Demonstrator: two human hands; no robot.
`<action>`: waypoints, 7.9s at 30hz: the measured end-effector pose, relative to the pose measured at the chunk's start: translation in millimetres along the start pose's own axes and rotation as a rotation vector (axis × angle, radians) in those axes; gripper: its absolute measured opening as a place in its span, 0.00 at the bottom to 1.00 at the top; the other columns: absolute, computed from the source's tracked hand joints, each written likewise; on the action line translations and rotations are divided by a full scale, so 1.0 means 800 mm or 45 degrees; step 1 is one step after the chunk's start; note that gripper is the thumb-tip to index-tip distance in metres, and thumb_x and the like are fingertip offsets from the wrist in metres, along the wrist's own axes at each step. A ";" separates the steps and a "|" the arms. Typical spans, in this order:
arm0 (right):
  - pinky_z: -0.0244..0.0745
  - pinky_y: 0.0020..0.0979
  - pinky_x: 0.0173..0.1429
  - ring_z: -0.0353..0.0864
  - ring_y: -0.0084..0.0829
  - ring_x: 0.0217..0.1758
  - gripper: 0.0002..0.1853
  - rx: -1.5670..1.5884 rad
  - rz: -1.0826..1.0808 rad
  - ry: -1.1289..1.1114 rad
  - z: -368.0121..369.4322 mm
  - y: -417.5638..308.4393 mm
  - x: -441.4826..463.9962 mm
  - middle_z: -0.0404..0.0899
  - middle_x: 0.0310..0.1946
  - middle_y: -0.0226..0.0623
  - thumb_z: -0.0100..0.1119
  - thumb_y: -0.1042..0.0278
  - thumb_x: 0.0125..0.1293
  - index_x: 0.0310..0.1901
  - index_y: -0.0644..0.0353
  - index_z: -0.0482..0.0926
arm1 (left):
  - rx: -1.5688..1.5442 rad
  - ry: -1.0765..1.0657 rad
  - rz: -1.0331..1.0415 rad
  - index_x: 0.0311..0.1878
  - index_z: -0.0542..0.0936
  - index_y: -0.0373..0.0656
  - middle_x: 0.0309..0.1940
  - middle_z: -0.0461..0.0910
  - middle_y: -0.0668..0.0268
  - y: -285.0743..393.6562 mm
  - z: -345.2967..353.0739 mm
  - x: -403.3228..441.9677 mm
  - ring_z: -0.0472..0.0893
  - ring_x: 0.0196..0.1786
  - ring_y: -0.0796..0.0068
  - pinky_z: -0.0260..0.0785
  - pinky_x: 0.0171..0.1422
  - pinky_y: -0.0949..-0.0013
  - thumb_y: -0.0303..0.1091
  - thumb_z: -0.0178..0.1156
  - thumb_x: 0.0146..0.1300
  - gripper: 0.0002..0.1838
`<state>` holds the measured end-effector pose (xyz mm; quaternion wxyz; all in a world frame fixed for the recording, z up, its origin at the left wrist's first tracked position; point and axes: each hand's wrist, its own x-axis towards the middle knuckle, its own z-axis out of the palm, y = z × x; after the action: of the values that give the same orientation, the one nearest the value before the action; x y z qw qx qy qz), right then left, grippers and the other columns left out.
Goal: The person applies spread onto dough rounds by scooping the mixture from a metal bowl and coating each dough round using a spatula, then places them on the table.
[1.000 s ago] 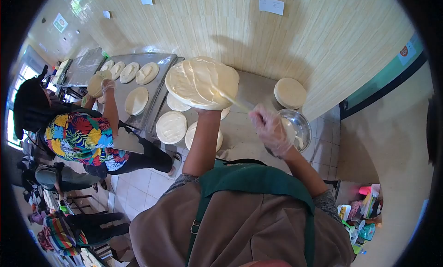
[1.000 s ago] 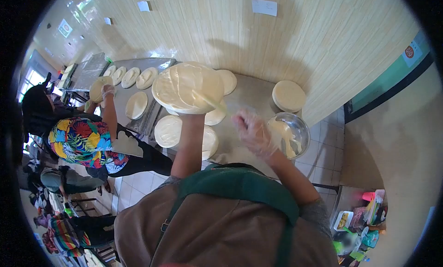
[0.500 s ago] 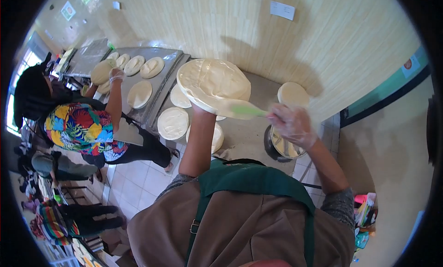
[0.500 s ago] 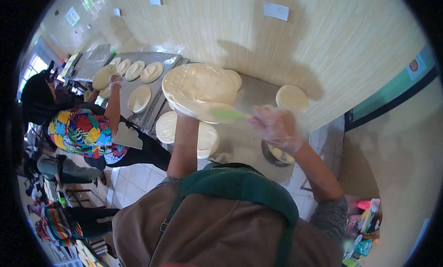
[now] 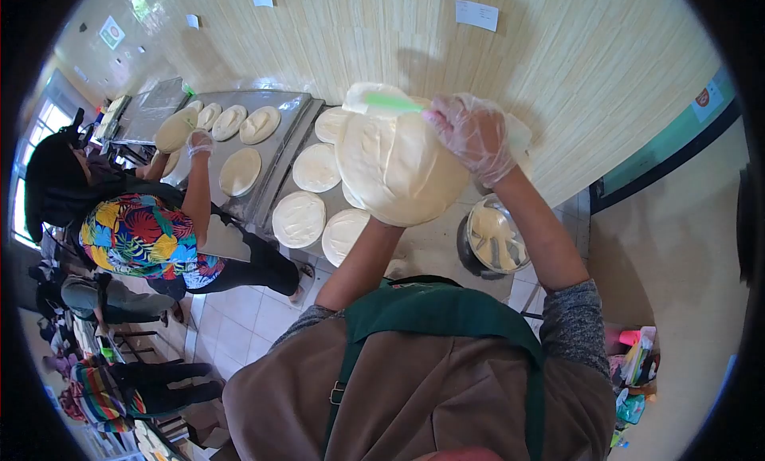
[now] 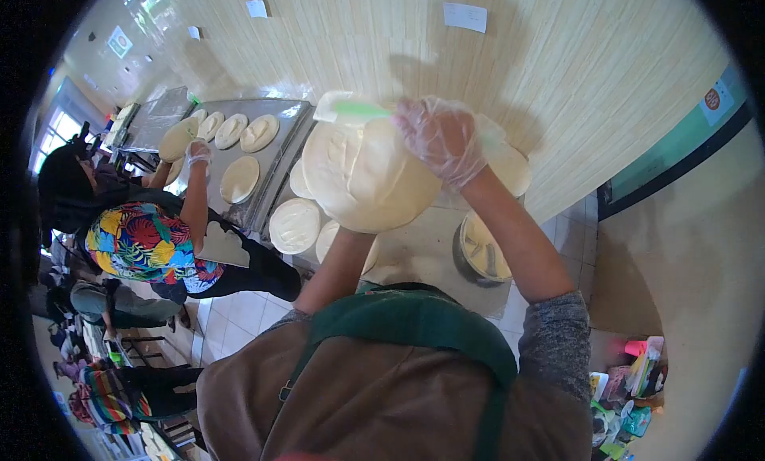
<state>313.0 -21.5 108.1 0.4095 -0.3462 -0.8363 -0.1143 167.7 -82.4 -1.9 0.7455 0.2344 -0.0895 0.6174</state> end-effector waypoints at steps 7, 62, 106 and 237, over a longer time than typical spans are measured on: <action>0.73 0.46 0.34 0.80 0.51 0.30 0.14 0.403 0.634 -0.518 -0.048 -0.003 -0.036 0.78 0.25 0.49 0.56 0.59 0.68 0.32 0.61 0.74 | 0.222 0.301 0.187 0.74 0.61 0.53 0.69 0.68 0.61 -0.017 -0.034 -0.025 0.71 0.68 0.55 0.67 0.69 0.45 0.62 0.45 0.70 0.35; 0.74 0.51 0.35 0.80 0.58 0.34 0.09 0.353 0.633 -0.529 0.041 -0.067 -0.086 0.79 0.30 0.55 0.51 0.63 0.70 0.45 0.58 0.73 | 0.361 0.561 0.121 0.73 0.60 0.50 0.67 0.68 0.60 -0.023 -0.132 -0.046 0.71 0.67 0.58 0.66 0.70 0.51 0.68 0.41 0.68 0.39; 0.70 0.44 0.30 0.77 0.52 0.28 0.09 0.364 -0.045 -0.857 -0.006 0.060 -0.089 0.76 0.26 0.46 0.56 0.65 0.68 0.42 0.61 0.72 | 0.153 0.461 0.188 0.71 0.64 0.48 0.67 0.69 0.57 0.052 -0.164 0.023 0.72 0.66 0.53 0.68 0.68 0.46 0.60 0.46 0.70 0.34; 0.64 0.21 0.36 0.68 0.15 0.32 0.10 1.883 1.417 0.099 0.050 -0.038 -0.193 0.68 0.28 0.21 0.47 0.63 0.78 0.47 0.57 0.76 | 0.358 0.482 0.170 0.74 0.59 0.50 0.71 0.64 0.59 0.048 -0.158 0.120 0.65 0.72 0.54 0.60 0.73 0.45 0.74 0.39 0.65 0.45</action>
<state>333.8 -99.5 -32.3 0.5499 -0.3447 -0.3954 0.6500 132.7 65.1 -62.7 0.6666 0.2095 0.1232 0.7047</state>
